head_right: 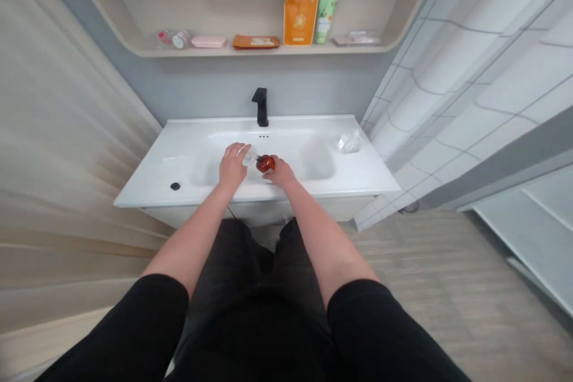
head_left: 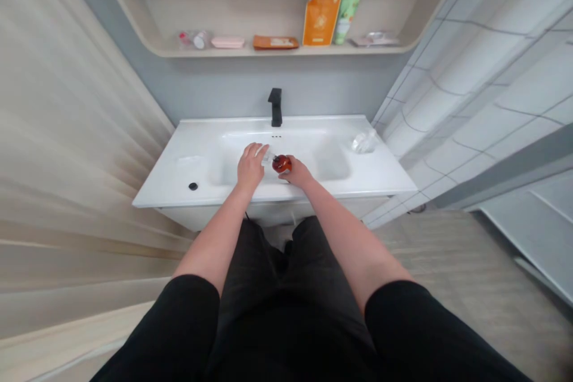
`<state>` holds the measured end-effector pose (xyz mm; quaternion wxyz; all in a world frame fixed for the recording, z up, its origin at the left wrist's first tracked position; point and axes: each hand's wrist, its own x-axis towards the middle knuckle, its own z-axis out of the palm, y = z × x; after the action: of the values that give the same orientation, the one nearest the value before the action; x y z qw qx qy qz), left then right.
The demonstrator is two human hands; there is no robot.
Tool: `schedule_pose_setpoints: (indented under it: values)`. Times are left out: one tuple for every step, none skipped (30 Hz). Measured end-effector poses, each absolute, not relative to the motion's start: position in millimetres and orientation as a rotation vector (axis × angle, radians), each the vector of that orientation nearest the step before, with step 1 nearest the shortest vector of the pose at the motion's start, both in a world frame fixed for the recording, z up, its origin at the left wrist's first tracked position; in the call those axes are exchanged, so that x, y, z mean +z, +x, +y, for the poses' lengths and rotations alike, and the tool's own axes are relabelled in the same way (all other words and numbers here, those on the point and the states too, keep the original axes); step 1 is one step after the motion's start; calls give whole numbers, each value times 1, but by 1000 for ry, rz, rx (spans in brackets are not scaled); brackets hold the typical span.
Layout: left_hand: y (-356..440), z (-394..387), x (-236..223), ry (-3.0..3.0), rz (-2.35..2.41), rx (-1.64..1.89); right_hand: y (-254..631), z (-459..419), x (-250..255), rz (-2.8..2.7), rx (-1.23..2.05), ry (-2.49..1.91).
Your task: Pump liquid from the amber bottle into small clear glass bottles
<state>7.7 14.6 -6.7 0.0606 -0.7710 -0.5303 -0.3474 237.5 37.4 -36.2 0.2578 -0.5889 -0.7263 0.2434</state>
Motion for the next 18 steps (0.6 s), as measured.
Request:
schedule_pose_setpoints:
  values:
    - [8,15,-7,-2334,-1605,-1056,237,38,-36,-1971,661,-1601]
    - [8,15,-7,-2335,-1603,-1064,237,38,-36,-1972,662,-1603]
    - [8,14,-7,-2336,-1600,-1074,237,38,-36,-1975,663,-1602]
    - [8,14,-7,-2337,-1597,-1084,237,38,-36,-1978,661,-1598]
    - [8,14,-7,-2341,-1594,-1091,237,38,-36,-1980,660,-1594]
    - [8,14,-6,-2343,-1594,-1096,237,38,-36,-1982,659,-1592]
    - [8,14,-6,-2345,-1596,-1097,237,38,-36,-1982,657,-1593]
    - [8,13,-6,-2346,-1599,-1096,237,38,-35,-1982,655,-1594]
    - [8,13,-5,-2346,-1602,-1091,237,38,-35,-1981,653,-1595]
    - [8,13,-5,-2344,-1604,-1087,237,37,-35,-1979,651,-1598]
    - [8,13,-5,-2342,-1605,-1084,237,37,-35,-1978,649,-1600]
    - [8,12,-5,-2338,-1603,-1084,237,36,-34,-1976,649,-1603]
    - [8,12,-5,-2335,-1598,-1085,237,36,-34,-1974,651,-1606]
    - [8,12,-4,-2331,-1591,-1089,237,36,-33,-1972,655,-1611]
    - [8,12,-5,-2327,-1585,-1093,237,35,-33,-1970,658,-1616]
    - [8,12,-5,-2322,-1580,-1095,237,35,-33,-1970,659,-1617]
    - [8,12,-5,-2318,-1578,-1094,237,35,-33,-1970,657,-1616]
    - [8,12,-4,-2316,-1576,-1091,237,35,-33,-1972,651,-1612]
